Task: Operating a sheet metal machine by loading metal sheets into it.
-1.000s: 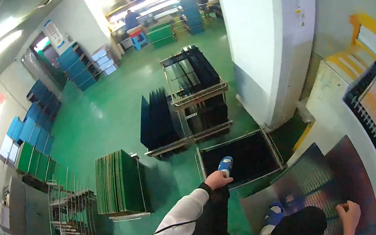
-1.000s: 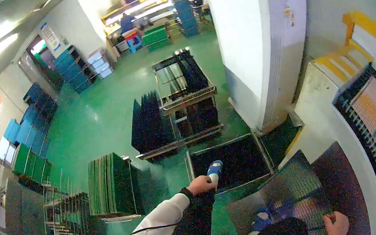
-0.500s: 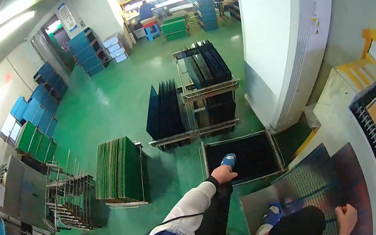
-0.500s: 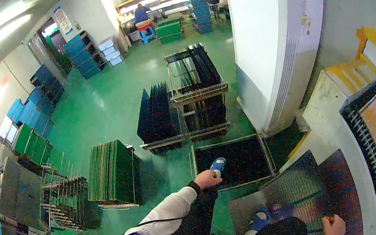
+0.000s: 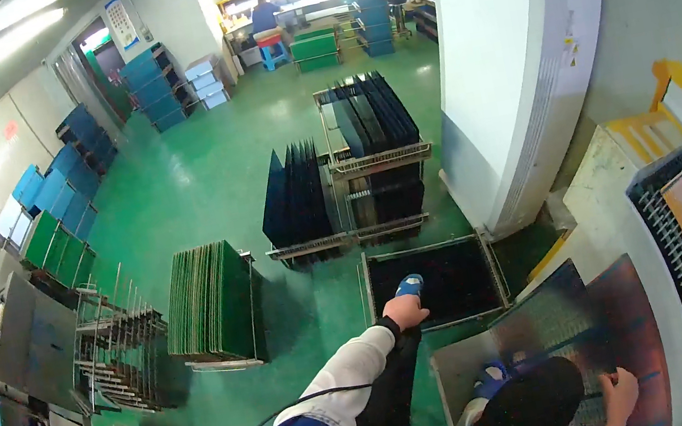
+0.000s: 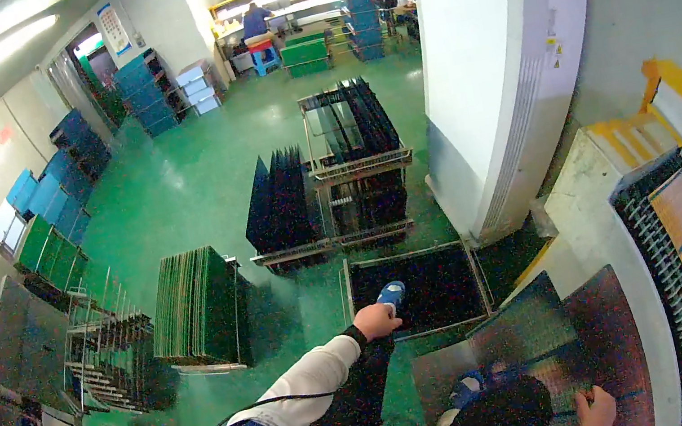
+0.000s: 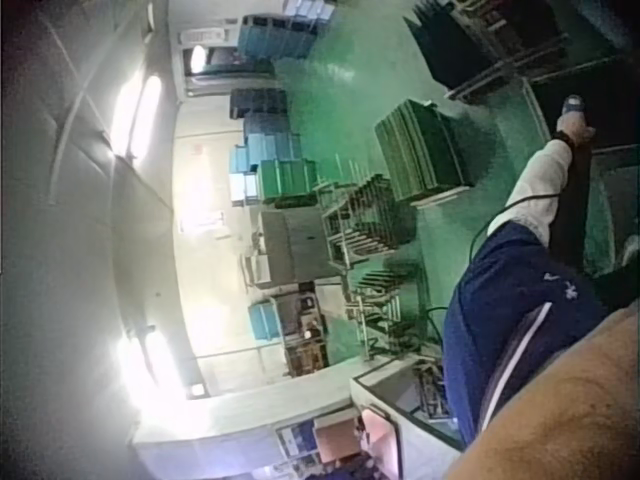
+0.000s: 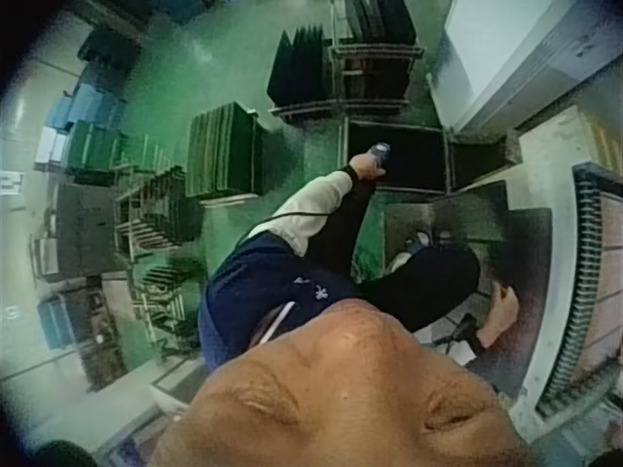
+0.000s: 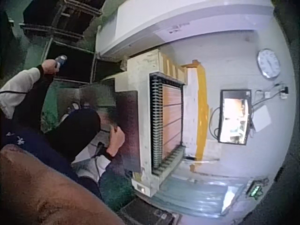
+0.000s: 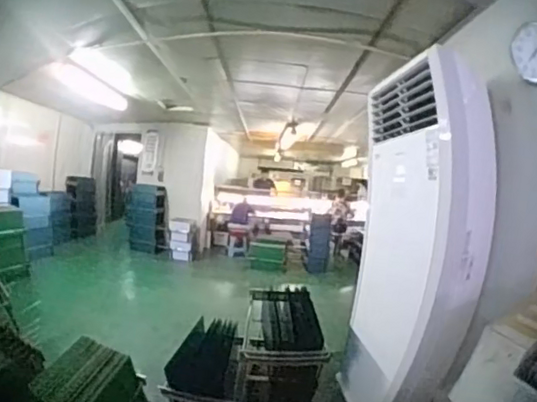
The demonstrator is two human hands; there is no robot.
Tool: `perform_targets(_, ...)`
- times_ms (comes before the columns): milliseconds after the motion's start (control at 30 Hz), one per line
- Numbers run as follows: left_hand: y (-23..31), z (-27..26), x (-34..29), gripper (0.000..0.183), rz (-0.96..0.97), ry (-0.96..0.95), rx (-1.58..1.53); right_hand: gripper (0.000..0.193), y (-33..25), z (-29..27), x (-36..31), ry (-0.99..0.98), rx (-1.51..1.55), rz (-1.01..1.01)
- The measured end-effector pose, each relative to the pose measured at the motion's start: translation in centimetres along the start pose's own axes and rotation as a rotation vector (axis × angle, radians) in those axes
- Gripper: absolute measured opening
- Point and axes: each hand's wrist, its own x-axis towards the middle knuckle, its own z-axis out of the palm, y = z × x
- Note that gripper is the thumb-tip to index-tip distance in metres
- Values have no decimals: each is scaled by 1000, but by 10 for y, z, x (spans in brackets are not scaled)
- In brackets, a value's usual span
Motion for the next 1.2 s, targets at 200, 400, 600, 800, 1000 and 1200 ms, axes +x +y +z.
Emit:
perform_targets(200,2,-1,-4,34,4,22,16,27,-24,-8,-16,23,-5,13)
perform_targets(400,4,-5,-9,36,5,31,10,23,-31,-14,-13,-41,-15,35)
perform_targets(600,-1,-4,-16,42,-160,122,-292,28,-30,-13,-13,-2,-29,62)
perform_targets(800,-9,-1,-16,34,-134,170,-275,29,-8,2,-9,71,-24,-13)
perform_targets(1000,2,-9,-20,44,-128,76,-303,22,-26,-14,-14,-4,-19,0)
perform_targets(1200,-12,-5,-27,34,-64,147,-160,21,-29,-9,-25,-105,45,-48)
